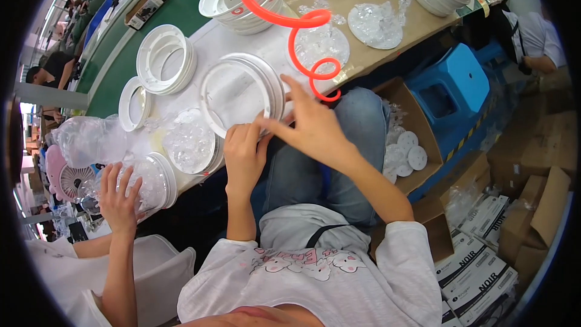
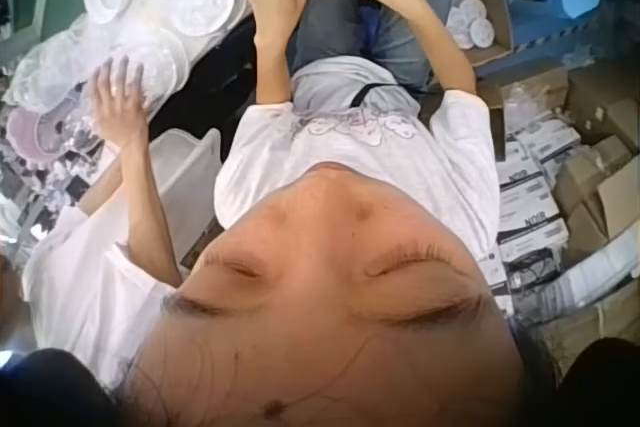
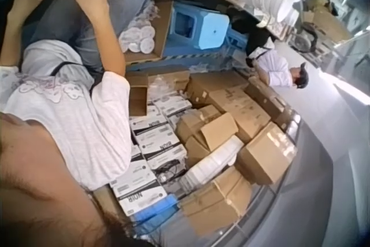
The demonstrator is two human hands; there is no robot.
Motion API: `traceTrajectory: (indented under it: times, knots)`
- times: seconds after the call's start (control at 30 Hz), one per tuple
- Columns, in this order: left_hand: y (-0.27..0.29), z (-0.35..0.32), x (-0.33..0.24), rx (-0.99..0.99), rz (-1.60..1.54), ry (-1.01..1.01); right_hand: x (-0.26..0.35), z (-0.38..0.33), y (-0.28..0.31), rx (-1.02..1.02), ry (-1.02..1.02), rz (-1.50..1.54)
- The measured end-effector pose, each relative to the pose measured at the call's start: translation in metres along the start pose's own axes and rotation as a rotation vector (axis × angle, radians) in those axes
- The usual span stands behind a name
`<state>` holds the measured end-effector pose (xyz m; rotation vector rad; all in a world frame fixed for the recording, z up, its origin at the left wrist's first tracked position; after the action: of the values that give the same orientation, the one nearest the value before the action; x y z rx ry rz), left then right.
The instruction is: The recorder is assembling LED light components by fitting plastic housings and using a pneumatic air duster to clean or seat parts.
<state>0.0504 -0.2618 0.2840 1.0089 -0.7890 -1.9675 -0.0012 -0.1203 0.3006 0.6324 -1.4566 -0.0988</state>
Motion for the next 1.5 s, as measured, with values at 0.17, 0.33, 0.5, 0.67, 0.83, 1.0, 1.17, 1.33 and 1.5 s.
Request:
traceTrajectory:
  times: [0.17,0.33,0.5,0.67,0.83,1.0,1.17,1.33,1.5]
  knots:
    - [-0.008,-0.012,0.009,0.172,-0.006,0.009,-0.01,0.018,0.0,-0.23,0.234,-0.295]
    - [-0.013,-0.008,0.013,0.295,0.017,0.037,-0.018,0.037,0.042,-0.669,0.382,-0.369]
    - [-0.006,-0.007,0.016,0.289,0.28,0.022,-0.043,0.074,0.077,-0.829,0.333,-0.498]
    - [-0.008,-0.003,0.009,0.193,0.081,0.132,-0.043,0.099,0.072,-0.58,0.354,-0.226]
    - [-0.013,-0.004,0.023,-0.005,-0.017,0.16,-0.053,0.117,0.078,-0.582,0.195,-0.397]
    - [-0.005,-0.011,0.036,0.016,-0.081,0.183,-0.031,0.102,0.08,-0.584,0.131,-0.486]
    - [-0.015,0.012,0.012,-0.049,0.046,0.271,-0.021,0.089,0.073,-0.509,0.143,-0.29]
    - [-0.012,0.011,0.021,0.126,0.047,0.109,-0.04,0.099,0.091,-0.401,0.21,-0.249]
    - [0.018,-0.008,0.043,0.078,0.148,0.228,-0.042,0.1,0.099,-0.149,0.358,-0.334]
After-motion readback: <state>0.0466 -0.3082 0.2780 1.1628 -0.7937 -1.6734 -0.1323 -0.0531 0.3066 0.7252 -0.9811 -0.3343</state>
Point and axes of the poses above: each hand's wrist, its own z-axis towards the middle knuckle, its own y-axis out of the back of the hand, x = y × z, the point moved 3 cm from there along z, towards the middle knuckle, and after that the axes turned 1 degree about -y, right-handed, at the moved point
